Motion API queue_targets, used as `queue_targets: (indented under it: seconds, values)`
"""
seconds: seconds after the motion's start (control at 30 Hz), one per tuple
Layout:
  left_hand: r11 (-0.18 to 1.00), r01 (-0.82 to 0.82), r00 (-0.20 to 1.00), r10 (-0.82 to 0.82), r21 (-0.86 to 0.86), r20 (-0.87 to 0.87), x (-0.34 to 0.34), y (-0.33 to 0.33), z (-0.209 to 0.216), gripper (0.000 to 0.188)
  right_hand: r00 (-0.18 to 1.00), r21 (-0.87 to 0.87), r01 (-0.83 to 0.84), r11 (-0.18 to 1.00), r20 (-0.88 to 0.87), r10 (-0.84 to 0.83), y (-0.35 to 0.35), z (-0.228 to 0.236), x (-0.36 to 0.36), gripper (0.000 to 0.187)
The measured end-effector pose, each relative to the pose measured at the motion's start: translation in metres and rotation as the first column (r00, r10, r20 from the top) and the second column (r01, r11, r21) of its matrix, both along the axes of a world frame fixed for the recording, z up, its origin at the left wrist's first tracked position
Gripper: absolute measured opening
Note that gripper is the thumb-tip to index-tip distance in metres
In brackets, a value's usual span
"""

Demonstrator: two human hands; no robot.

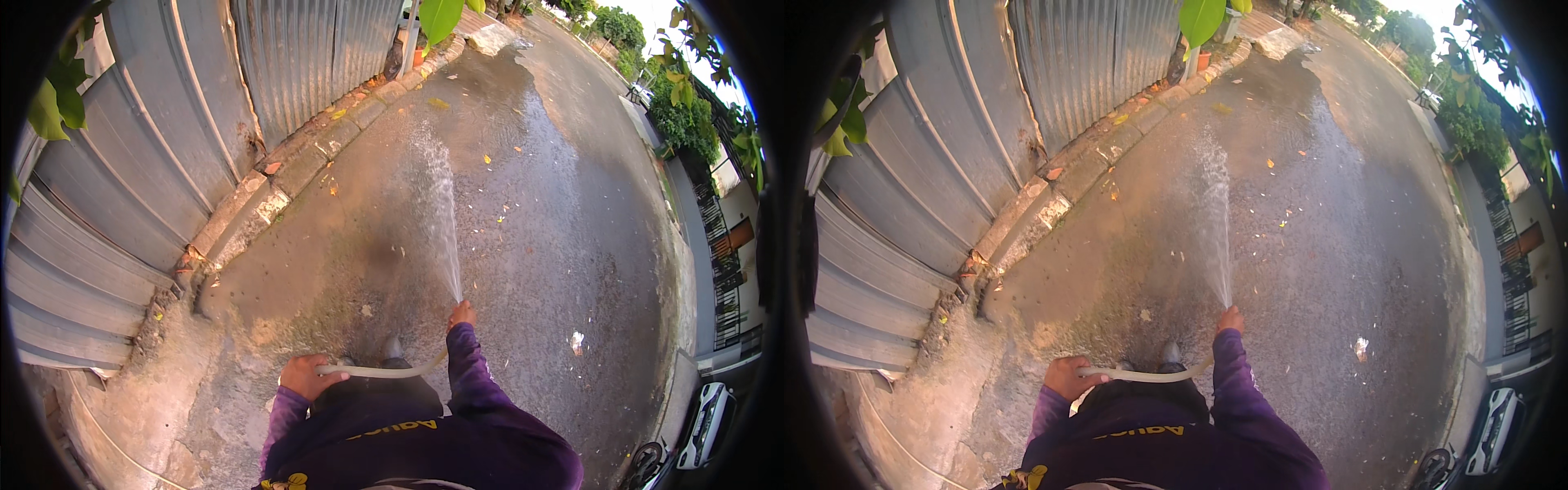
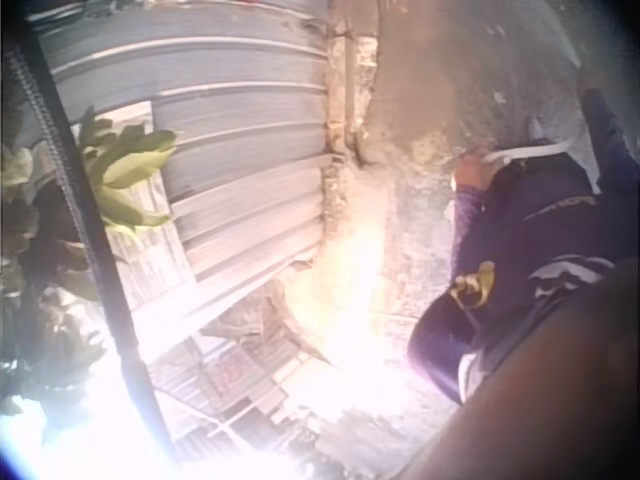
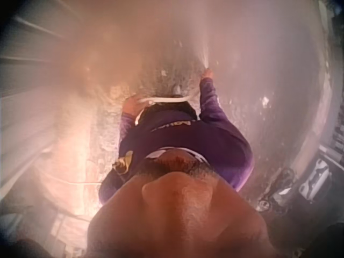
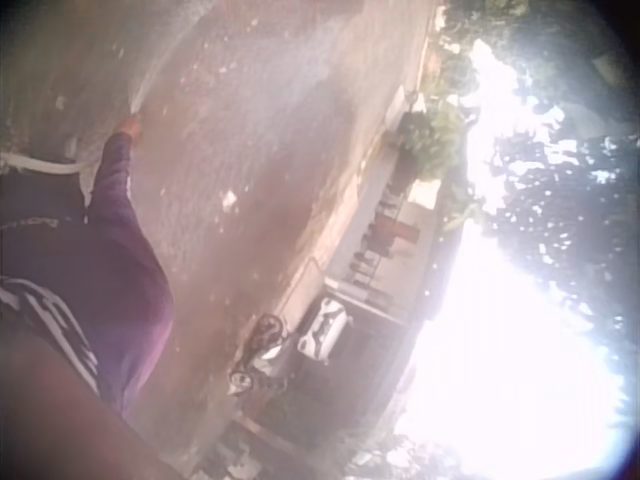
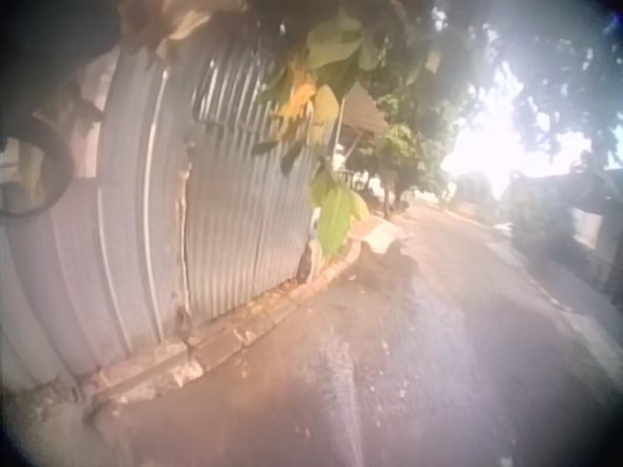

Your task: The person uses a garden hose to spray water on a paved outdoor area, moving the hose back and forth to cover different sections of the ground. The person walks along the pavement while directing the water stream to rinse the surface.

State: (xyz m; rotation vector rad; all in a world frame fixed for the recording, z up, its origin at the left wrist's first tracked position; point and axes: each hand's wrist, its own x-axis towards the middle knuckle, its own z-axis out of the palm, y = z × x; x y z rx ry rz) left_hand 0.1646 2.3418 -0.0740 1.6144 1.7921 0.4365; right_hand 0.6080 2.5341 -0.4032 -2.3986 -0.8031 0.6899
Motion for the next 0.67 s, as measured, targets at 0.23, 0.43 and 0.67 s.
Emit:
queue_targets:
  seconds: [0.23, 0.43, 0.67]
  values:
    - [0.997, -0.076, 0.997, 0.076, -0.002, -0.031, -0.003, 0.0, 0.004, 0.054, 0.953, -0.106, 0.078, 0.991, -0.283, -0.106, 0.028, 0.048, -0.046, 0.018]
    - [0.994, -0.014, 1.0, 0.015, 0.108, -0.01, 0.001, 0.004, 0.003, 0.051, 0.997, 0.033, -0.078, 0.996, 0.019, 0.077, 0.025, -0.013, -0.008, 0.023]
    - [0.998, -0.039, 0.998, 0.041, 0.055, -0.048, -0.006, -0.002, 0.004, 0.054, 0.994, -0.053, -0.084, 0.995, -0.071, 0.08, 0.01, 0.004, -0.027, 0.025]
